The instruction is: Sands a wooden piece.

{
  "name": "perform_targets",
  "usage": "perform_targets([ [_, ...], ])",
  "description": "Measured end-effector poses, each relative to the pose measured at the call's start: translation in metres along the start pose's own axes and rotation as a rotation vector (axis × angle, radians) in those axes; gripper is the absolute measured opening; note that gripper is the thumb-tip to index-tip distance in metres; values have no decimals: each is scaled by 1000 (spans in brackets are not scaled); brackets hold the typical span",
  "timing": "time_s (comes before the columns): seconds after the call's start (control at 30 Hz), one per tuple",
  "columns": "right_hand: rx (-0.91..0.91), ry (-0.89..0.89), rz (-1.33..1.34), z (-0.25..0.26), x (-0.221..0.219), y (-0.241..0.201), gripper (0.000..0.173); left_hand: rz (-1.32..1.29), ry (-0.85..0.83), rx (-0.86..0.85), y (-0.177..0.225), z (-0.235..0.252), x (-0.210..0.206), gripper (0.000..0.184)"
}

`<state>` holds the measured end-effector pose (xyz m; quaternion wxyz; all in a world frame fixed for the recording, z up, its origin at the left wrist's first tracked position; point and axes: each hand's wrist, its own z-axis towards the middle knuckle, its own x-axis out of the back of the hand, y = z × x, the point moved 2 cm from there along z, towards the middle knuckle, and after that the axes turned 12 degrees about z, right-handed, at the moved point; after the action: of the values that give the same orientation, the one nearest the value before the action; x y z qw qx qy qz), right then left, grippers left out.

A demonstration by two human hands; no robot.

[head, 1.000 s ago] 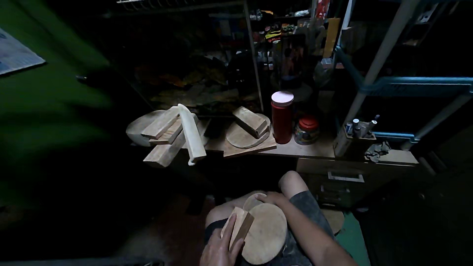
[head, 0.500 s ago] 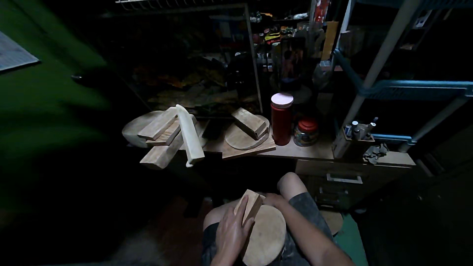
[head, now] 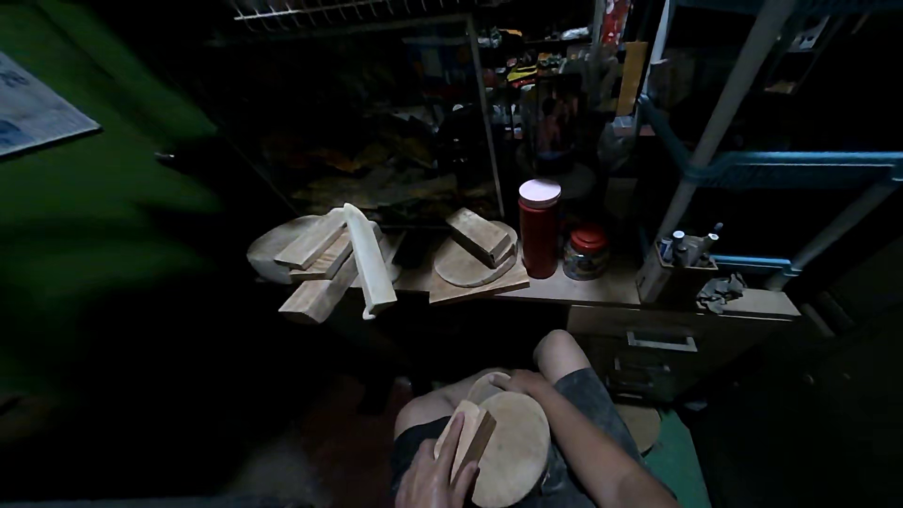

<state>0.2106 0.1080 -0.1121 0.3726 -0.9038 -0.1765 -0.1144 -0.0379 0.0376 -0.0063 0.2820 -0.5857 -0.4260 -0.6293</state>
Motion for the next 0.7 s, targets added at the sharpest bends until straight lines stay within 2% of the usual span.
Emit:
perform_targets([
  [0.13, 24, -4, -8, 2, 0, 1, 87, 3, -21, 17, 22, 23, 0, 70],
  [0.27, 100, -69, -126, -12, 2, -8, 52, 45, -111, 31, 43, 52, 0, 70],
  [0.37, 126, -55, -147, -14, 1, -6, 48, 59, -95, 13, 48, 57, 0, 71],
  [0.47, 103, -42, -96, -22, 2, -9, 53, 35, -61, -41, 41, 44, 0, 72],
  [0.6, 36, 10, -18, -1, 0, 0, 85, 2, -35, -58, 28, 15, 2, 70],
  [0.7, 35, 7, 0, -1, 0, 2, 87, -4, -16, -85, 17, -5, 0, 69],
])
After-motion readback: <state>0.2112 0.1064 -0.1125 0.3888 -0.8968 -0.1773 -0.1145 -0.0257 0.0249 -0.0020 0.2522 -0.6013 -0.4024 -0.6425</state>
